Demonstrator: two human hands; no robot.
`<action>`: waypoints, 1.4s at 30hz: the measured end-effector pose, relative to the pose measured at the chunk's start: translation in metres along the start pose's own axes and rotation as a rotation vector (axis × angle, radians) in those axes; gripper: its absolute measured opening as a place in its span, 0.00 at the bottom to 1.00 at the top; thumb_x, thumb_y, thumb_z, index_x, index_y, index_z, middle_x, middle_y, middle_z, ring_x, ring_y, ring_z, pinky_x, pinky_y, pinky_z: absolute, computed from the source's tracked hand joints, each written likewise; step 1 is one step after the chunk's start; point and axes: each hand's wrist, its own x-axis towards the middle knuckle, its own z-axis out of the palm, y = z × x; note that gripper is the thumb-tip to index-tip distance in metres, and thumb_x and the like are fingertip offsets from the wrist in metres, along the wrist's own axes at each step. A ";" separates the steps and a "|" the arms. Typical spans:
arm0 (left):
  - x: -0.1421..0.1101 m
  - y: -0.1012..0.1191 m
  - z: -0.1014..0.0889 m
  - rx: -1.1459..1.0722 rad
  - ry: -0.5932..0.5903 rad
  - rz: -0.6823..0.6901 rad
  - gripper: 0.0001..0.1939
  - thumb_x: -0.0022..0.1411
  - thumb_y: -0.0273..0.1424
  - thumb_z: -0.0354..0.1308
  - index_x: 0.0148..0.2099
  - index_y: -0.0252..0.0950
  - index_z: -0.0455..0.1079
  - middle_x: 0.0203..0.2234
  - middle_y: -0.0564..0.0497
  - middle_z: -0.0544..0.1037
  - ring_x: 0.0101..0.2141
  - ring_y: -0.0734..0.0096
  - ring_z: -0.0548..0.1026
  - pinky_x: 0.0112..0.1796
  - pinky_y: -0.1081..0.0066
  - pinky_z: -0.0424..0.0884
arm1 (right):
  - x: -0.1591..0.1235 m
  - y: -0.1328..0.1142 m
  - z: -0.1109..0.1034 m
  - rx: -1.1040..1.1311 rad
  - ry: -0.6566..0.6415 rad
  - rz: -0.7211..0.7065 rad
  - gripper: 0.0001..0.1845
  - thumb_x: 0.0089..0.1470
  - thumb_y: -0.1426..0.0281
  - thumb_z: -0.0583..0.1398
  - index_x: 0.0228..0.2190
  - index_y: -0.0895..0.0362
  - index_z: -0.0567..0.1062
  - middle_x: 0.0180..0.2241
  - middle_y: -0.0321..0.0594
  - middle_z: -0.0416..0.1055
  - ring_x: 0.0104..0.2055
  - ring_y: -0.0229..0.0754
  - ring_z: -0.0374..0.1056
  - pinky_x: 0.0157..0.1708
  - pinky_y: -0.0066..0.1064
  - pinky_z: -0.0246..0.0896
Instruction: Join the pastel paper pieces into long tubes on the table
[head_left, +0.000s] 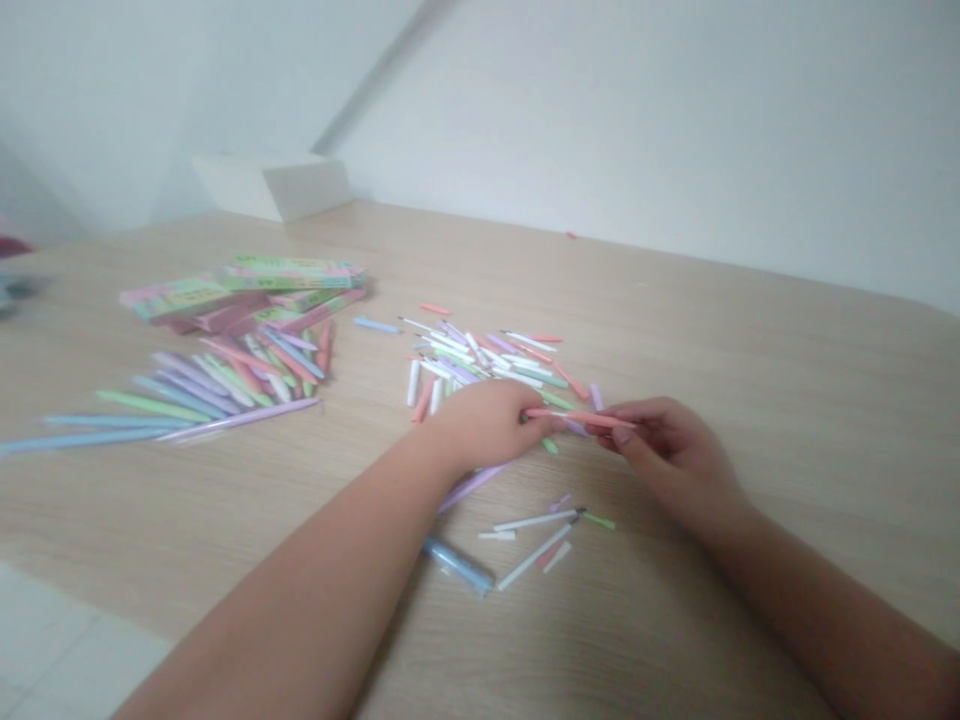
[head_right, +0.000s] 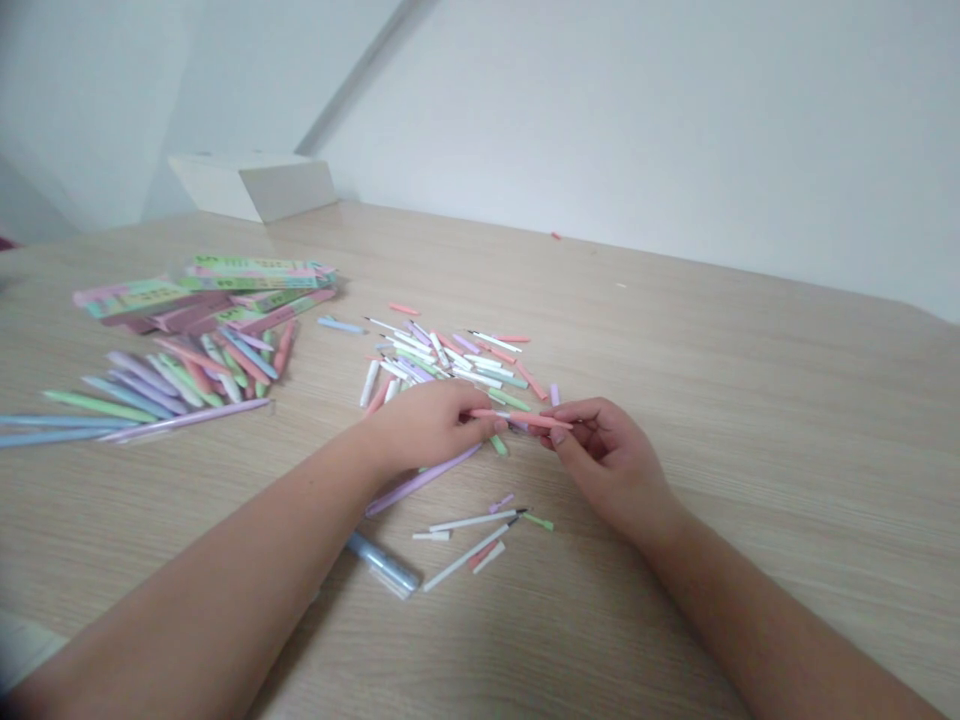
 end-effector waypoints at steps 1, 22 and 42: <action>0.001 -0.001 0.001 -0.022 -0.006 0.030 0.19 0.69 0.45 0.50 0.38 0.38 0.77 0.32 0.50 0.80 0.32 0.67 0.74 0.33 0.69 0.63 | 0.000 0.001 0.002 -0.006 -0.009 -0.003 0.09 0.58 0.62 0.67 0.39 0.51 0.76 0.34 0.40 0.81 0.36 0.43 0.79 0.38 0.35 0.79; -0.002 -0.001 0.001 -0.020 -0.078 0.058 0.18 0.71 0.39 0.48 0.56 0.46 0.75 0.47 0.49 0.81 0.44 0.60 0.78 0.43 0.64 0.70 | 0.000 0.016 0.002 -0.092 -0.058 0.077 0.12 0.60 0.58 0.64 0.41 0.51 0.76 0.34 0.39 0.81 0.34 0.43 0.78 0.36 0.36 0.77; -0.002 0.000 0.004 0.044 -0.068 0.025 0.18 0.71 0.44 0.48 0.52 0.46 0.76 0.45 0.48 0.81 0.43 0.59 0.78 0.41 0.65 0.69 | 0.002 0.017 0.000 -0.597 -0.140 -0.135 0.12 0.65 0.60 0.58 0.45 0.50 0.76 0.40 0.42 0.78 0.38 0.46 0.75 0.36 0.36 0.70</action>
